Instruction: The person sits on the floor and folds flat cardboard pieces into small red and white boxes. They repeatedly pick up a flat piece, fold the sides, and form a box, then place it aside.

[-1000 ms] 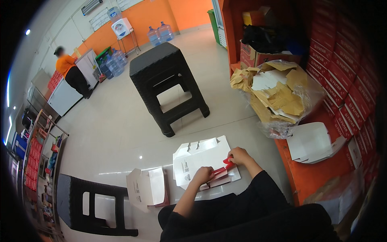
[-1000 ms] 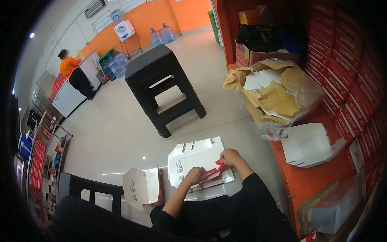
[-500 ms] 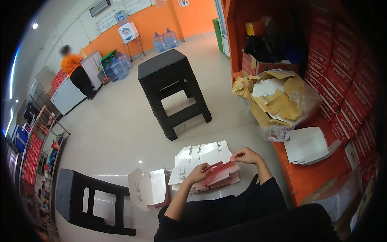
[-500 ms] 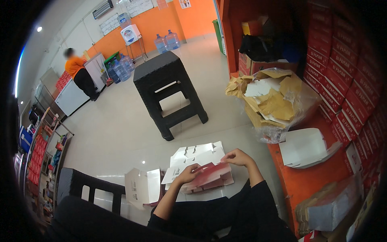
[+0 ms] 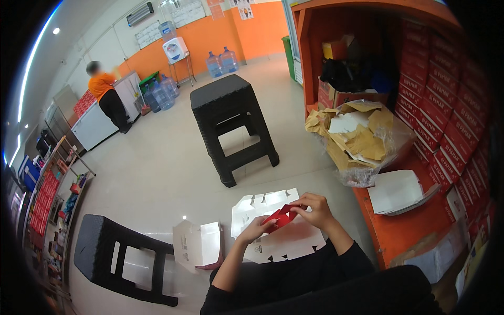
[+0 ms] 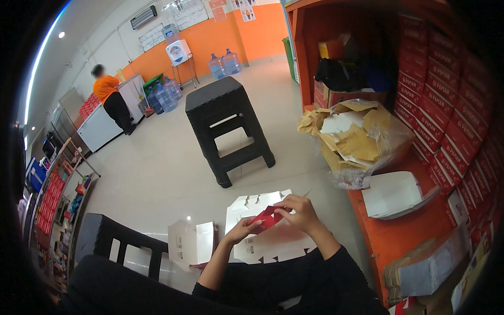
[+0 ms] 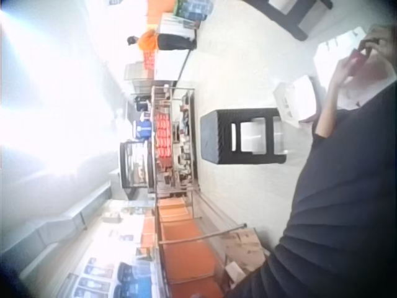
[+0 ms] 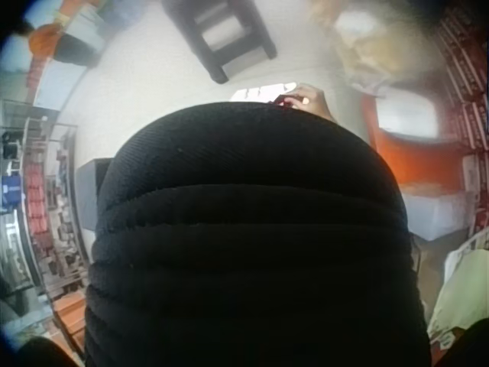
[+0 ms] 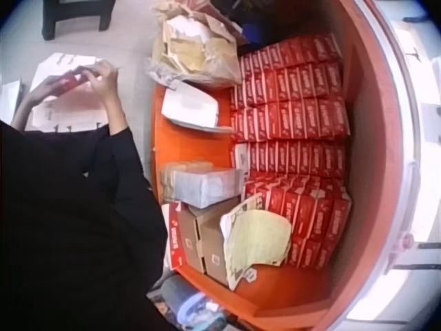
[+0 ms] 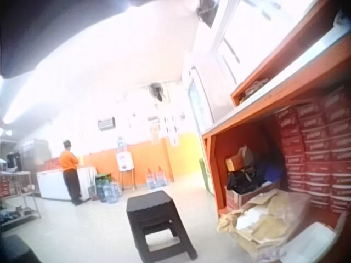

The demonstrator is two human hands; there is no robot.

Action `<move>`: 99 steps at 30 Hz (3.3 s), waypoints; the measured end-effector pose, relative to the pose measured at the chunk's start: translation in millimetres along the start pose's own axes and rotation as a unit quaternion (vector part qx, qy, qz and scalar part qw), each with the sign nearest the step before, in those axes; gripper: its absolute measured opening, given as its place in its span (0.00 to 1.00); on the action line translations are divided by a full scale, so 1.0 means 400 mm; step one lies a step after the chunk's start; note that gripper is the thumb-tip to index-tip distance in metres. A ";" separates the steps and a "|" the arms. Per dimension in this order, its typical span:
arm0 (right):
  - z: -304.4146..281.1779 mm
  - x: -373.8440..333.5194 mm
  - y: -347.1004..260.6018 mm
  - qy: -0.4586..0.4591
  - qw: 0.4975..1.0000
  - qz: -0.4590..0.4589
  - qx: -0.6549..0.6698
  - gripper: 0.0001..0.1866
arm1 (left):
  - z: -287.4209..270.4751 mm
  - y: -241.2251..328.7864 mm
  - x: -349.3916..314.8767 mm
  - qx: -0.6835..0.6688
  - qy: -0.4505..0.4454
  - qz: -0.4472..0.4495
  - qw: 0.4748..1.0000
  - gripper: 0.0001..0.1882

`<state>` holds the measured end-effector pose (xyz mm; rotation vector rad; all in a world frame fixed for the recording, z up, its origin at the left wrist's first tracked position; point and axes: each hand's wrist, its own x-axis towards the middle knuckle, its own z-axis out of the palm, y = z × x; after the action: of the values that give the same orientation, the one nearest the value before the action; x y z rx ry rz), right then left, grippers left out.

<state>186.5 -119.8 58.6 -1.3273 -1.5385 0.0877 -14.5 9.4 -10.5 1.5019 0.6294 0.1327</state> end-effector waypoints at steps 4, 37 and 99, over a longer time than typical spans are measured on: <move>-0.014 0.012 -0.106 0.005 0.985 -0.144 -0.100 0.04 | 0.000 0.043 -0.036 0.028 -0.043 0.040 0.998 0.17; 0.290 -0.150 -0.320 0.257 0.637 0.341 0.641 0.14 | 0.076 0.136 -0.248 -0.164 0.430 0.435 0.774 0.16; 0.651 0.171 -0.364 -0.581 0.770 0.100 0.245 0.22 | -0.181 -0.168 -0.486 -0.443 0.474 0.318 0.691 0.44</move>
<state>-87.4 15.9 78.4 -0.9741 -2.0996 1.5988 -230.2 -22.1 -11.1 0.5090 0.6413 1.6128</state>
